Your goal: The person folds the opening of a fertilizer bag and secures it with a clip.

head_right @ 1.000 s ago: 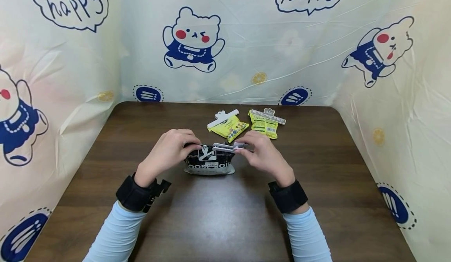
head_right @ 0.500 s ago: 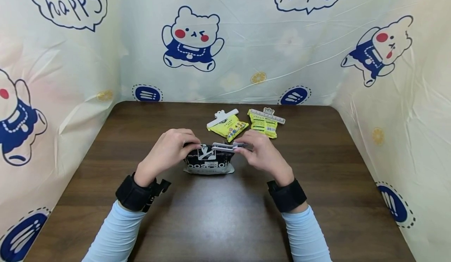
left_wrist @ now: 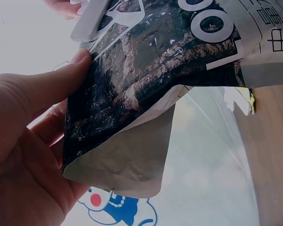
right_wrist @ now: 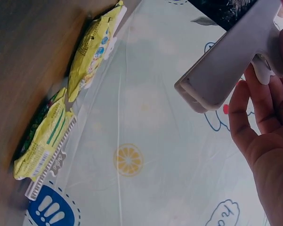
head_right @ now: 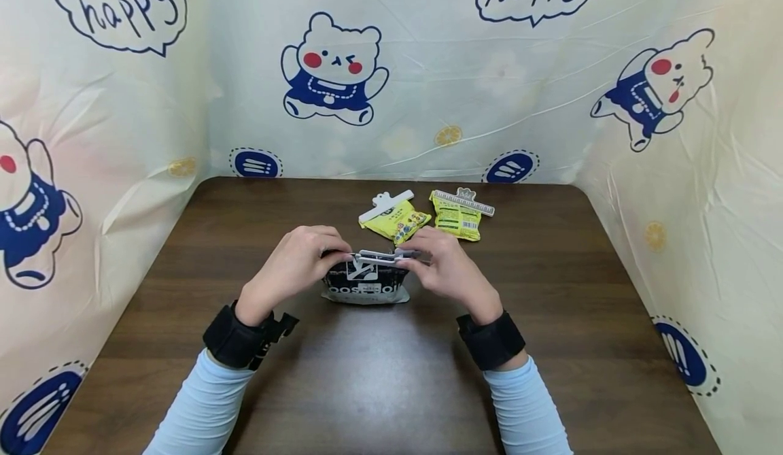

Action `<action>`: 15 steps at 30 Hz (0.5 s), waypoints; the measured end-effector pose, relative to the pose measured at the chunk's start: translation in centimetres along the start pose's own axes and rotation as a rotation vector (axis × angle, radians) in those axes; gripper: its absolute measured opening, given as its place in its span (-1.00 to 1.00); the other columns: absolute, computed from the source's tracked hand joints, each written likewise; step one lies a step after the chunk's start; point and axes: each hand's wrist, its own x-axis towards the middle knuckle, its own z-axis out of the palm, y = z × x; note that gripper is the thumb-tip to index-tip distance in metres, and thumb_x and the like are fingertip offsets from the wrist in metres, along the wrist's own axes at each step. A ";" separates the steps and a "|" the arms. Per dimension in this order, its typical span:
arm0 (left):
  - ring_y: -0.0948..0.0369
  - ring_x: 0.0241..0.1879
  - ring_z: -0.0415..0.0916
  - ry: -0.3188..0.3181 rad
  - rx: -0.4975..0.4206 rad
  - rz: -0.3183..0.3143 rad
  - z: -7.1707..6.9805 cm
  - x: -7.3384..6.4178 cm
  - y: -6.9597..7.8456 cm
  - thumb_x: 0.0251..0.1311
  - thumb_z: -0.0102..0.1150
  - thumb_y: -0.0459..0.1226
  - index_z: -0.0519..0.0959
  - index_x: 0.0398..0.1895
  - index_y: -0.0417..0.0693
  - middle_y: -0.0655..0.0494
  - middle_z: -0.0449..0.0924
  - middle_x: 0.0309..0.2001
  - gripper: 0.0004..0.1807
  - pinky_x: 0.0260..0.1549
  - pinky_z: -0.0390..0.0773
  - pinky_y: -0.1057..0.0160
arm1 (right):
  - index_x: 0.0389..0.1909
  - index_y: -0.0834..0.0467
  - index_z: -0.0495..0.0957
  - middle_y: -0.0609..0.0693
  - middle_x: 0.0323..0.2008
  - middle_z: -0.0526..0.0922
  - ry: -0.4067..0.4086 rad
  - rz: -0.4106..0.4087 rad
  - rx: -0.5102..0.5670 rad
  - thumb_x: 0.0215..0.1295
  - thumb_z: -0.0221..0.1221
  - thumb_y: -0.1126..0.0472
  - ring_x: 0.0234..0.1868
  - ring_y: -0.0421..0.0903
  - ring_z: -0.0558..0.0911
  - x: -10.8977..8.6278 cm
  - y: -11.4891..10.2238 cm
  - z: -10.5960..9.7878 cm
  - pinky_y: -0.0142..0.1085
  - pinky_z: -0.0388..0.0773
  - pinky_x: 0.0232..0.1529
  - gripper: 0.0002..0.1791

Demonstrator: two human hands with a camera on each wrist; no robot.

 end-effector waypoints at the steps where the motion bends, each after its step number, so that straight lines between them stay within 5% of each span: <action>1: 0.20 -0.35 0.66 -0.001 0.000 -0.001 0.0 0.0 0.0 0.25 0.45 -0.35 0.83 -0.28 -0.06 0.11 0.76 -0.33 -0.96 -0.36 0.68 0.13 | -0.09 0.22 0.79 0.01 -0.32 0.75 -0.002 0.006 -0.001 0.20 0.47 0.38 -0.30 -0.06 0.63 0.0 0.0 0.0 -0.17 0.63 -0.47 -0.76; 15: 0.17 -0.23 0.65 -0.078 -0.018 -0.102 -1.2 -0.2 -0.5 0.25 0.48 -0.25 0.82 -0.17 0.00 0.12 0.76 -0.19 -0.88 -0.26 0.68 0.07 | 0.01 0.17 0.74 0.06 -0.15 0.77 -0.059 0.095 -0.022 0.27 0.45 0.28 -0.12 -0.03 0.68 0.0 -0.3 -0.1 -0.02 0.66 -0.20 -0.71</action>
